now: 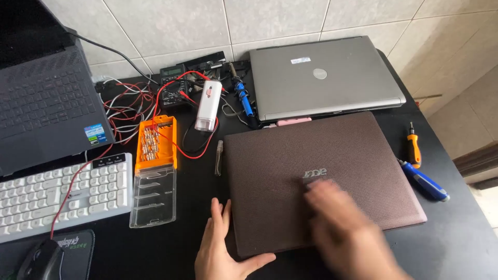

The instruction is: Cleaning the screen and then vigorously polishing the exterior lid of a laptop using a cloth.

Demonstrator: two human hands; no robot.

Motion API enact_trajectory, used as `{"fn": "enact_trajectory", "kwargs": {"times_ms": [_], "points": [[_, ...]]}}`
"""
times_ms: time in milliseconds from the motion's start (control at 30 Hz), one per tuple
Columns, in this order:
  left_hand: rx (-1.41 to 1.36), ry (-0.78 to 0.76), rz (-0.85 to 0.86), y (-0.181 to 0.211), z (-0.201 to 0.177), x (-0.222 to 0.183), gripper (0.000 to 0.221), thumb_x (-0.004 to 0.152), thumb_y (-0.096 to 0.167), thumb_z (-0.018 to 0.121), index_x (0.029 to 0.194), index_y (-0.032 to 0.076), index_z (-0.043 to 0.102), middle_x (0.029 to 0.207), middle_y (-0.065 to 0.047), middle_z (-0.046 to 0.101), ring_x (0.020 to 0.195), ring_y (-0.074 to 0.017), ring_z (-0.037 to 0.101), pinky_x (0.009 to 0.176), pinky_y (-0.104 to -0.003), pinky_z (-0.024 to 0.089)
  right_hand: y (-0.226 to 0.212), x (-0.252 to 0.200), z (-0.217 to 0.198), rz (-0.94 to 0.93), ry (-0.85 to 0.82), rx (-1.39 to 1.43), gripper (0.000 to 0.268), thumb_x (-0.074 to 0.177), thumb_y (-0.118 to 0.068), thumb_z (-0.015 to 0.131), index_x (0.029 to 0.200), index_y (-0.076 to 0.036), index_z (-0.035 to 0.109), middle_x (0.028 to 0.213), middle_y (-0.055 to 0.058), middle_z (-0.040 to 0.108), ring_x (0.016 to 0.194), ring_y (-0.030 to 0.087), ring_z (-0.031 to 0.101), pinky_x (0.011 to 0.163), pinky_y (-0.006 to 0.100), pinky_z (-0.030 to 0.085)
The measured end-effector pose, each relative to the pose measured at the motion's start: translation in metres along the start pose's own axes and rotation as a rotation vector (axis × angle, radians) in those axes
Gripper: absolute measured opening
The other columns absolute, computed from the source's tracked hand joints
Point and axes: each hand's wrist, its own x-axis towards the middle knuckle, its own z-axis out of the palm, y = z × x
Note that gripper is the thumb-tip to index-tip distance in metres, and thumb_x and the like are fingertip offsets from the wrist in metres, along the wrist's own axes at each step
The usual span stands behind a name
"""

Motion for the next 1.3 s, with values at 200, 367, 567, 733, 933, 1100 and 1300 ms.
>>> {"fn": "enact_trajectory", "kwargs": {"times_ms": [200,367,567,733,933,1100,1300], "points": [[0.116,0.018,-0.05,0.002,0.005,-0.004,0.149,0.035,0.07,0.105,0.159,0.026,0.035,0.158,-0.004,0.05,0.143,-0.0277,0.048,0.113,-0.042,0.041,0.086,0.029,-0.055,0.225,0.171,-0.365,0.047,0.092,-0.007,0.062,0.137,0.008,0.061,0.153,0.025,0.054,0.144,0.031,0.05,0.117,0.039,0.04],[0.115,-0.001,-0.147,0.004,0.005,-0.003,0.145,0.032,0.072,0.103,0.156,0.033,0.039,0.16,0.0,0.047,0.145,-0.0321,0.045,0.108,-0.05,0.046,0.079,0.076,-0.015,0.324,0.214,-0.417,0.042,0.095,-0.015,0.056,0.135,-0.003,0.062,0.15,0.02,0.057,0.142,0.039,0.049,0.111,0.051,0.041],[0.094,0.15,0.099,-0.013,0.012,-0.002,0.144,0.028,0.066,0.106,0.151,0.016,0.05,0.149,-0.012,0.059,0.134,-0.0261,0.06,0.11,-0.039,0.047,-0.04,0.084,0.06,-0.222,-0.001,-0.188,0.043,0.095,-0.011,0.054,0.131,0.012,0.057,0.139,0.031,0.057,0.137,0.048,0.049,0.123,0.052,0.032],[0.056,0.183,0.093,-0.006,0.007,-0.002,0.118,0.045,0.057,0.095,0.147,0.014,0.054,0.148,-0.005,0.062,0.134,-0.024,0.061,0.107,-0.038,0.05,-0.064,0.036,0.05,-0.13,-0.091,0.047,0.051,0.095,-0.017,0.065,0.142,0.001,0.057,0.155,0.018,0.052,0.145,0.036,0.046,0.119,0.047,0.036],[0.071,0.068,0.031,-0.005,0.004,-0.002,0.144,0.034,0.066,0.106,0.155,0.021,0.043,0.154,-0.008,0.055,0.14,-0.0273,0.054,0.111,-0.044,0.045,0.024,-0.014,-0.008,0.111,0.133,-0.134,0.054,0.086,-0.008,0.067,0.139,-0.004,0.06,0.154,0.017,0.054,0.147,0.029,0.048,0.125,0.039,0.033],[0.067,0.026,-0.066,0.003,0.003,-0.002,0.138,0.038,0.066,0.105,0.155,0.027,0.043,0.158,-0.006,0.05,0.143,-0.03,0.049,0.113,-0.048,0.041,0.066,0.014,-0.053,0.261,0.224,-0.377,0.044,0.094,-0.009,0.064,0.135,0.008,0.064,0.149,0.023,0.06,0.14,0.032,0.055,0.118,0.04,0.04],[0.085,0.067,-0.025,-0.005,0.008,-0.003,0.138,0.039,0.066,0.105,0.156,0.027,0.043,0.158,-0.007,0.049,0.14,-0.0321,0.051,0.112,-0.045,0.042,0.073,0.077,-0.034,0.424,0.152,-0.463,0.033,0.101,-0.022,0.052,0.121,0.003,0.06,0.15,0.016,0.058,0.145,0.033,0.047,0.107,0.048,0.041]]}}
